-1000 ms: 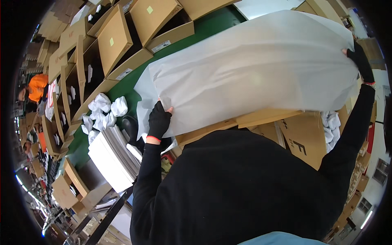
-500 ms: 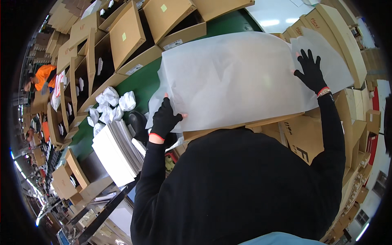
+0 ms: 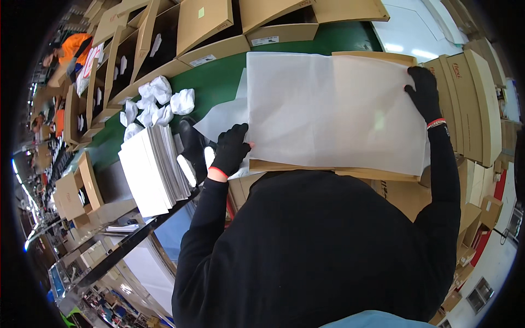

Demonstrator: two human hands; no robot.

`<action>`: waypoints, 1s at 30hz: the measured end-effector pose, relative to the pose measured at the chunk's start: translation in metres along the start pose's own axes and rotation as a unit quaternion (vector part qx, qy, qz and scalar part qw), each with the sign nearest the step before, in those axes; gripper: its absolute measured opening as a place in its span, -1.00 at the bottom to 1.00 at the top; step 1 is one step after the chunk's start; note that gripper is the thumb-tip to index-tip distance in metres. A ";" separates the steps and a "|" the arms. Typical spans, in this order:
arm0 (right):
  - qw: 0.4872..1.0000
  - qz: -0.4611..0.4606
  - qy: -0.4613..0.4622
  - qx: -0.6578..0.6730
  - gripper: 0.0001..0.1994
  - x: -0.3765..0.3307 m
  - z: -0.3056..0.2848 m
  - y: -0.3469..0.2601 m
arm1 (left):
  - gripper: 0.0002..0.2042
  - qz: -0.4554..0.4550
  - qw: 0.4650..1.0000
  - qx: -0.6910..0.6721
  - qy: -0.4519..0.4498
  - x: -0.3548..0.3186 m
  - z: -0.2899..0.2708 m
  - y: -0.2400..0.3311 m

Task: The person packs black shoes into cardboard boxes on a conveyor belt. They place tissue paper and crumpled white packing material inside each box, insert the shoes, and close the boxes before moving them along the line.

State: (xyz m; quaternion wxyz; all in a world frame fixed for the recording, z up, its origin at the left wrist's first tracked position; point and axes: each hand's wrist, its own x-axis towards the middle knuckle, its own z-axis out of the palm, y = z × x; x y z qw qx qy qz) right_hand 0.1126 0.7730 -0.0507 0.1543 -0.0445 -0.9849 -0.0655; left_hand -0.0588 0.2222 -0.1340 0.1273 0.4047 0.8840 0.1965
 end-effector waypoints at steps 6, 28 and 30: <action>0.998 0.068 -0.013 0.007 -0.57 0.045 -0.020 0.021 | -0.47 -0.037 0.997 -0.061 -0.027 -0.001 0.004 -0.013; 0.947 -0.103 -0.305 -0.016 0.23 0.048 0.086 -0.170 | -0.28 -0.112 0.986 -0.078 -0.092 0.038 0.017 0.043; 0.952 -0.104 -0.287 -0.034 0.23 0.057 0.102 -0.189 | -0.26 -0.077 0.993 -0.052 -0.077 0.035 0.016 0.048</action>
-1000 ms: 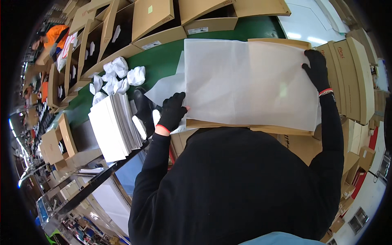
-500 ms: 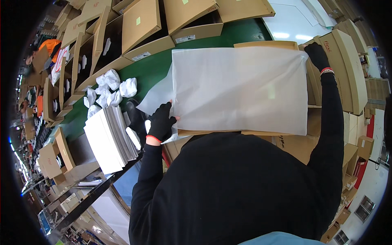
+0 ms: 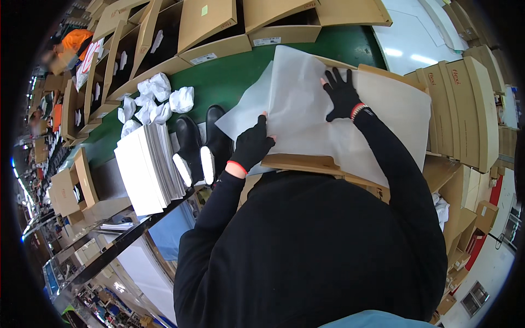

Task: The person packs black shoes into cardboard boxes on a conveyor belt. They place tissue paper and crumpled white packing material inside each box, insert the shoes, and close the boxes before moving them along the line.

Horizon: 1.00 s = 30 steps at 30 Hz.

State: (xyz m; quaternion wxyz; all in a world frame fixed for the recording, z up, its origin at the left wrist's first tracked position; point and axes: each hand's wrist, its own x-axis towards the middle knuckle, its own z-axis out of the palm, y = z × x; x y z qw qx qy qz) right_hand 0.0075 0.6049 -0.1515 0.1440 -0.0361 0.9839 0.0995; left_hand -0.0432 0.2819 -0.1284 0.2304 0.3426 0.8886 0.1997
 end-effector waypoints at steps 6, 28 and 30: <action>0.997 -0.022 -0.066 0.022 0.22 0.041 0.034 -0.048 | -0.12 0.089 0.994 -0.014 -0.059 -0.014 0.021 -0.009; 0.984 0.021 -0.057 0.165 0.46 0.001 0.058 -0.094 | -0.14 0.083 0.991 -0.040 0.094 -0.051 0.010 -0.001; 0.988 0.034 -0.084 0.128 0.48 0.004 0.057 -0.098 | -0.10 0.072 0.985 -0.066 0.142 -0.072 -0.009 -0.007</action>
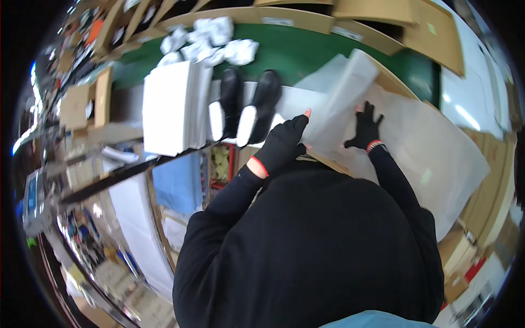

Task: The person packs black shoes into cardboard boxes on a conveyor belt. They place tissue paper and crumpled white packing material inside each box, insert the shoes, and close the boxes before moving them along the line.

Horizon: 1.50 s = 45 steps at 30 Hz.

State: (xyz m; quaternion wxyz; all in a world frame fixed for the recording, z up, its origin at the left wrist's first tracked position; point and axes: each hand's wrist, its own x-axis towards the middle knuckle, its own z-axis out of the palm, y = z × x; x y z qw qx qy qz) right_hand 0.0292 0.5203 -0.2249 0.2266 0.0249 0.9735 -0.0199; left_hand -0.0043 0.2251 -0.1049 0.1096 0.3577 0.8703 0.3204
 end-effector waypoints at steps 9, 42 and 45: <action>0.996 -0.012 -0.067 -0.050 0.52 -0.019 -0.015 -0.029 | -0.16 -0.377 0.925 0.023 0.034 -0.147 -0.093 -0.103; 0.504 0.037 -0.009 0.863 -0.40 -0.160 -0.130 0.001 | -0.57 0.016 1.000 -0.006 0.013 0.078 -0.032 0.010; 0.454 0.107 0.029 0.884 -0.44 -0.137 -0.083 0.016 | -0.36 -0.032 0.999 0.003 -0.010 0.057 0.032 0.011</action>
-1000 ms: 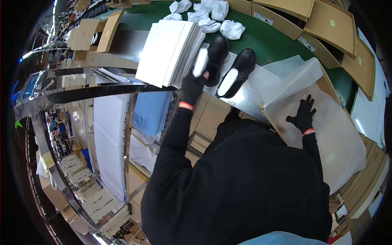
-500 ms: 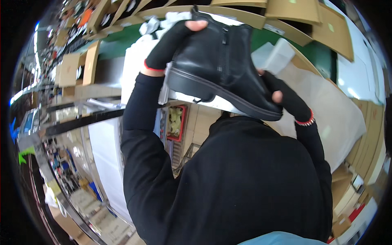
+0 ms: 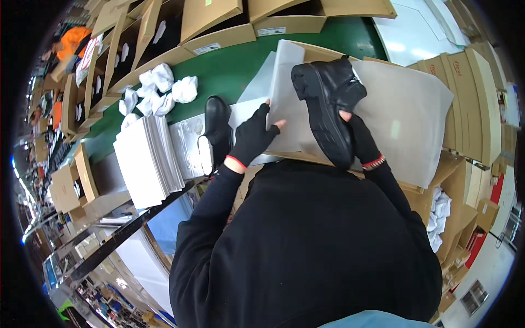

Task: The person packs black shoes into cardboard boxes on a conveyor belt. They place tissue paper and crumpled white packing material inside each box, insert the shoes, and close the boxes before moving them along the line.

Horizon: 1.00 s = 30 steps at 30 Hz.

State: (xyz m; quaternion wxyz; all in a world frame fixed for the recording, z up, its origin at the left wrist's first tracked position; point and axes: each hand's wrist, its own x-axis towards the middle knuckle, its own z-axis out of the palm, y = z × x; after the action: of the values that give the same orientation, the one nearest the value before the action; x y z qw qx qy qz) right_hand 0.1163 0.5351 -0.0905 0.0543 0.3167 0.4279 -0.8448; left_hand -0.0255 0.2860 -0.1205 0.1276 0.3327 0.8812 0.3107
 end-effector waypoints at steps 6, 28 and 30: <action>0.995 -0.023 0.094 -0.029 -0.51 0.055 -0.052 0.052 | -0.45 0.006 0.998 -0.004 -0.058 0.005 0.028 -0.015; 0.990 -0.113 0.006 -0.083 -0.67 0.074 -0.068 0.105 | -0.35 0.039 0.987 -0.099 0.119 0.000 -0.066 -0.020; 0.990 -0.091 0.066 -0.082 -0.72 0.042 -0.026 0.069 | -0.38 0.059 0.967 -0.136 0.208 0.003 -0.119 0.002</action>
State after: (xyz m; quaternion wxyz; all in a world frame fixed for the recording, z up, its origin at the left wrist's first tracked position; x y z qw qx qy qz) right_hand 0.1201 0.5188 -0.1737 -0.0254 0.3261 0.5253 -0.7855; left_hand -0.0780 0.2338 -0.0276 -0.0331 0.2915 0.8168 0.4968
